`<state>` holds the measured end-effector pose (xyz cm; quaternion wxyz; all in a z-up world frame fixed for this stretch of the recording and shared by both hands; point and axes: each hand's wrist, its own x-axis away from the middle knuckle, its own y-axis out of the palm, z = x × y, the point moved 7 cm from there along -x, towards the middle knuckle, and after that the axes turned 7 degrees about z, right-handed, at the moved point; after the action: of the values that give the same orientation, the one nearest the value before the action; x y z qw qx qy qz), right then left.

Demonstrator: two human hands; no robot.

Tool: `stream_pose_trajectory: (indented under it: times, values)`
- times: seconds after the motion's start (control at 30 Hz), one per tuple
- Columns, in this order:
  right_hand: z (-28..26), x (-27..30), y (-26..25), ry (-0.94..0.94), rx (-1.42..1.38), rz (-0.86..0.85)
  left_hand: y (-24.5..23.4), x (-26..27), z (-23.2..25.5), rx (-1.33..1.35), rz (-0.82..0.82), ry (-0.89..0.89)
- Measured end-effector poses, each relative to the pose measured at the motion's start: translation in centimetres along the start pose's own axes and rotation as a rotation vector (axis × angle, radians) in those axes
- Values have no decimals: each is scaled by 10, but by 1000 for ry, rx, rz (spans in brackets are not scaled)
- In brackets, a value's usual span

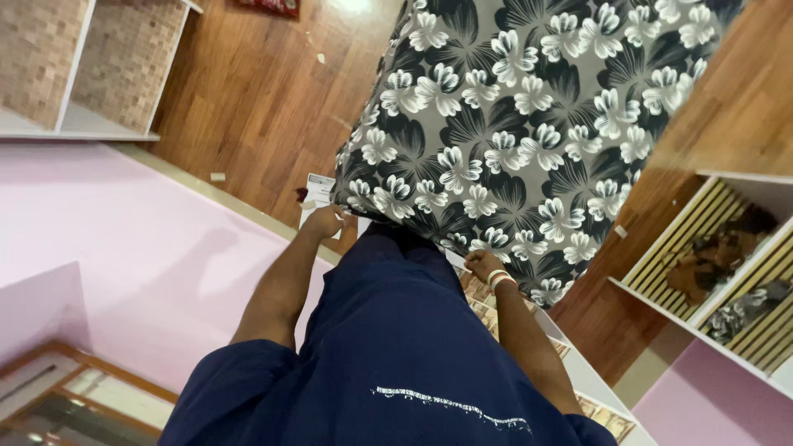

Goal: The person spreads a floral patterned cloth over a mattress on a small bed, using their hands to smooth the fabric and tuck it around the edges.

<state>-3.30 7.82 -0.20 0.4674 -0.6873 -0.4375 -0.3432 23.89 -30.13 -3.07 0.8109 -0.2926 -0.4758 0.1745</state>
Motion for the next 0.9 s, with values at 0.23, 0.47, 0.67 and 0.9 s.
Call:
stream_pose_trajectory:
  times: [0.23,0.47,0.67,0.9]
  values:
    - [-37,1,-66,-152,184,166,11,56,-31,293,-16,-136]
    - [-80,11,-48,-152,268,132,-17,86,-69,351,135,-67]
    - [-118,11,26,-80,101,-135,-52,77,-115,480,153,-58]
    - [-215,2,97,33,127,38,-114,33,-190,317,-153,-93]
